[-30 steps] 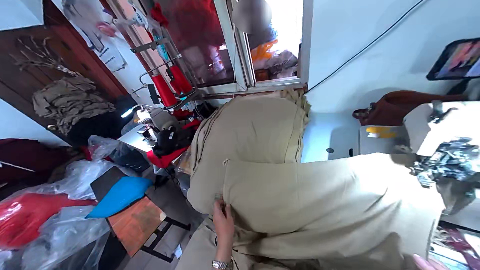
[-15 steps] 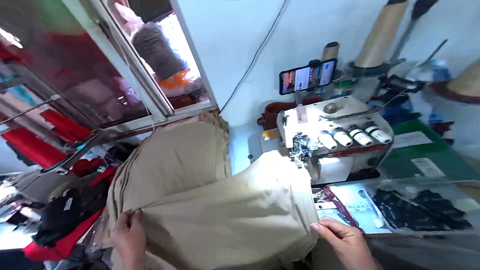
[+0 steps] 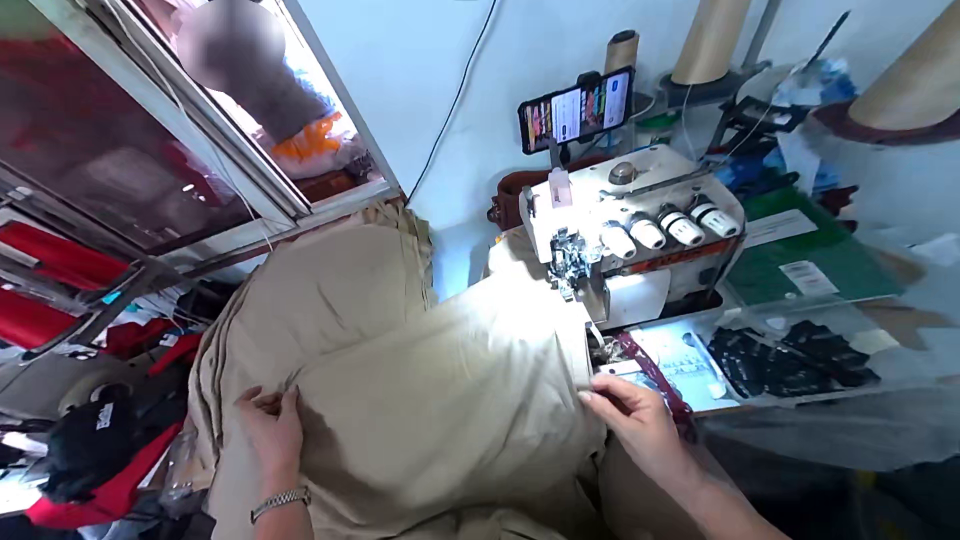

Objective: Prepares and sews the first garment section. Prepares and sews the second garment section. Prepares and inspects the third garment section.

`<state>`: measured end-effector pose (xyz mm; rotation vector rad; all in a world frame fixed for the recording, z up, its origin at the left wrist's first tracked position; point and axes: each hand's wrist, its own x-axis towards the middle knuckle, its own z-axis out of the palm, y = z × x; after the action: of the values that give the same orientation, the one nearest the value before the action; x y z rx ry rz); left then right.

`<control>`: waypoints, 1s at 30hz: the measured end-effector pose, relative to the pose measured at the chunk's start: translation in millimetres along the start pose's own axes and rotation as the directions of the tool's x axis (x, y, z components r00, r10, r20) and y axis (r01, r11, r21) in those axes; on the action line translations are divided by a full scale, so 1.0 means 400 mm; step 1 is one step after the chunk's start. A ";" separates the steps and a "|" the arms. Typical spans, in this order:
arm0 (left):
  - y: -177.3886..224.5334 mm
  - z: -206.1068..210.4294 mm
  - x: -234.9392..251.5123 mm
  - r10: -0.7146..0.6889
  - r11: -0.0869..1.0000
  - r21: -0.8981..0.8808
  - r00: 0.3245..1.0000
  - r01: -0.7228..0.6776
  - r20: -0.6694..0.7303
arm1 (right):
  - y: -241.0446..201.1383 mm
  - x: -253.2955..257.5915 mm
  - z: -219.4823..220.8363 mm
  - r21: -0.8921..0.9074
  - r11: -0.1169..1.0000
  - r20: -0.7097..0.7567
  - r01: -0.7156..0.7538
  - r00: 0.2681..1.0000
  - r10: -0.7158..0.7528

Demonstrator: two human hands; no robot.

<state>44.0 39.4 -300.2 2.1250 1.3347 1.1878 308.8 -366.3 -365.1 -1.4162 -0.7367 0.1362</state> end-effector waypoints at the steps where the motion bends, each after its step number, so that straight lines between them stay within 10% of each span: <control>1: 0.025 -0.020 -0.031 0.059 0.997 0.047 0.998 -0.059 0.006 | 0.010 -0.037 -0.003 -0.010 0.999 0.053 0.043 0.998 -0.042; 4: 0.099 -0.060 -0.153 0.173 0.952 0.222 0.970 -0.209 0.172 | 0.063 -0.133 -0.021 -0.042 0.991 0.205 0.127 0.972 -0.116; 8: 0.133 -0.028 -0.276 -0.033 0.910 0.379 0.883 -0.167 0.468 | 0.152 -0.212 -0.044 -0.190 0.981 0.295 0.041 0.955 0.018; 14: 0.163 0.000 -0.285 -0.124 0.828 0.538 0.883 -0.160 0.453 | 0.172 -0.240 -0.058 -0.435 0.883 0.360 -0.176 0.865 0.350; 30: 0.073 -0.045 -0.281 -0.033 0.932 0.350 0.942 -0.091 0.333 | 0.083 -0.377 -0.123 -0.359 0.882 0.180 -0.306 0.904 0.387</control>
<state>23.5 -74.4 -322.1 2.4672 1.4469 0.5759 229.5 -477.6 -452.2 -1.8664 -0.7205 0.5021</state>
